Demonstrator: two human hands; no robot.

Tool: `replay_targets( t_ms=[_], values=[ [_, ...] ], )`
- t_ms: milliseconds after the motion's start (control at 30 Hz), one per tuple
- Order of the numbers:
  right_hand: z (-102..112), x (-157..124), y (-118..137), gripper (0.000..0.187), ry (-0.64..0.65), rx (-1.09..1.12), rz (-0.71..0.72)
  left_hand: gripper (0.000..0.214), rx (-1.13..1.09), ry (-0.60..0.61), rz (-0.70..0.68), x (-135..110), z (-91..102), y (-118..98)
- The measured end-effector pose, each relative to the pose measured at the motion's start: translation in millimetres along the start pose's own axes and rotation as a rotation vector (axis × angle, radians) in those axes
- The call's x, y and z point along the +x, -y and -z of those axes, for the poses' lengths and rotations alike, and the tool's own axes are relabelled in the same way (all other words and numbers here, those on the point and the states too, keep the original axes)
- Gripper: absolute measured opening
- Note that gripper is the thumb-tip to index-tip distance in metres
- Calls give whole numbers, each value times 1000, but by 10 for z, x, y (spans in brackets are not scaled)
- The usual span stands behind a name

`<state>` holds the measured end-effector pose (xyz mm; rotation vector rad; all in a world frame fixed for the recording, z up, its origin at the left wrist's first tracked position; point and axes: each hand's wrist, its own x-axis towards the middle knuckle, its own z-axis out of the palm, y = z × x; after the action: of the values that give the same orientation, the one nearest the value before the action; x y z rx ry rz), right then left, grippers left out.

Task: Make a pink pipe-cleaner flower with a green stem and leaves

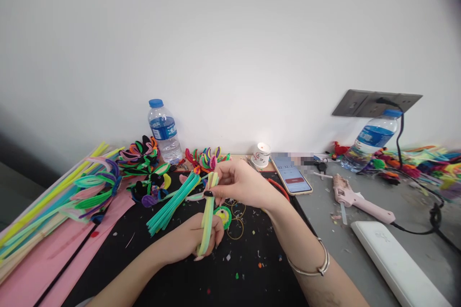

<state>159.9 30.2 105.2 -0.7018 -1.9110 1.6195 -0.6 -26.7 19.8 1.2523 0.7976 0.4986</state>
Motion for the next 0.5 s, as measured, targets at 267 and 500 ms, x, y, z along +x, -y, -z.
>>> replay_targets(
  t_ms=[267, 500],
  values=[
    [90, 85, -113, 14, -275, -15, -37, 25, -276, -149, -146, 72, 38, -15],
    [221, 104, -206, 13, -383, -48, -5, 32, -194, -370, -286, 79, 17, -45]
  ],
)
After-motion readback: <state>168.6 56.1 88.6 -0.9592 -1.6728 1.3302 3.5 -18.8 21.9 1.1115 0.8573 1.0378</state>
